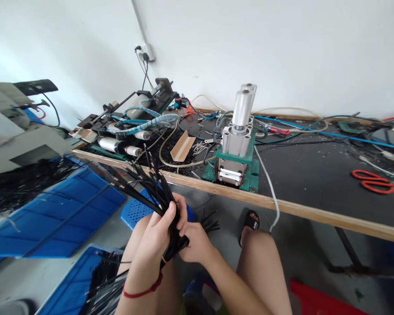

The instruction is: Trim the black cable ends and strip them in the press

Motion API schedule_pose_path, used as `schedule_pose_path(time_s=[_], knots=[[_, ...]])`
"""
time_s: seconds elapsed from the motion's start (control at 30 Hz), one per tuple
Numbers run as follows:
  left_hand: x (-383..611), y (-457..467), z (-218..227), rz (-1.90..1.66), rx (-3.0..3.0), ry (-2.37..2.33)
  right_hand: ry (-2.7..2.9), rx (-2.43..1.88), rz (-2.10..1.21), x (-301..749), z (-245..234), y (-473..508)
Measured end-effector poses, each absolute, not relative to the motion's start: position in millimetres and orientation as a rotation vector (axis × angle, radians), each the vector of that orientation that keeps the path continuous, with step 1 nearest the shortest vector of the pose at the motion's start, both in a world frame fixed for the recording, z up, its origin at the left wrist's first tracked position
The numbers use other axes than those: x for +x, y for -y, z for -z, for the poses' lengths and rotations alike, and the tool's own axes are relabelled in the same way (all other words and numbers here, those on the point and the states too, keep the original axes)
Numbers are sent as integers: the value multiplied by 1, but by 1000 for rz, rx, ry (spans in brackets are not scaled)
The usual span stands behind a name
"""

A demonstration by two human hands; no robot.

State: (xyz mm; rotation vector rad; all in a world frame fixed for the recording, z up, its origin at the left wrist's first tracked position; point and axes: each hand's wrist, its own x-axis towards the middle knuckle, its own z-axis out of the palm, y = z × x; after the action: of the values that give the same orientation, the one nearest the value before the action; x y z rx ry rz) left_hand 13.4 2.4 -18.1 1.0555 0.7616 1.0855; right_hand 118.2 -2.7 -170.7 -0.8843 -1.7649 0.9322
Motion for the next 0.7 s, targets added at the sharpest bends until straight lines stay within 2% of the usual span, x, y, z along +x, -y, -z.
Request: schedule_pose_path(time_s=[0.33,0.7], knots=[[30,-6,23,-1270,1001,-817,1771,-886,-1017,130,174,8],[31,-2,28,-1307,1012,-841,1785,-965,-1087,118,189,5]])
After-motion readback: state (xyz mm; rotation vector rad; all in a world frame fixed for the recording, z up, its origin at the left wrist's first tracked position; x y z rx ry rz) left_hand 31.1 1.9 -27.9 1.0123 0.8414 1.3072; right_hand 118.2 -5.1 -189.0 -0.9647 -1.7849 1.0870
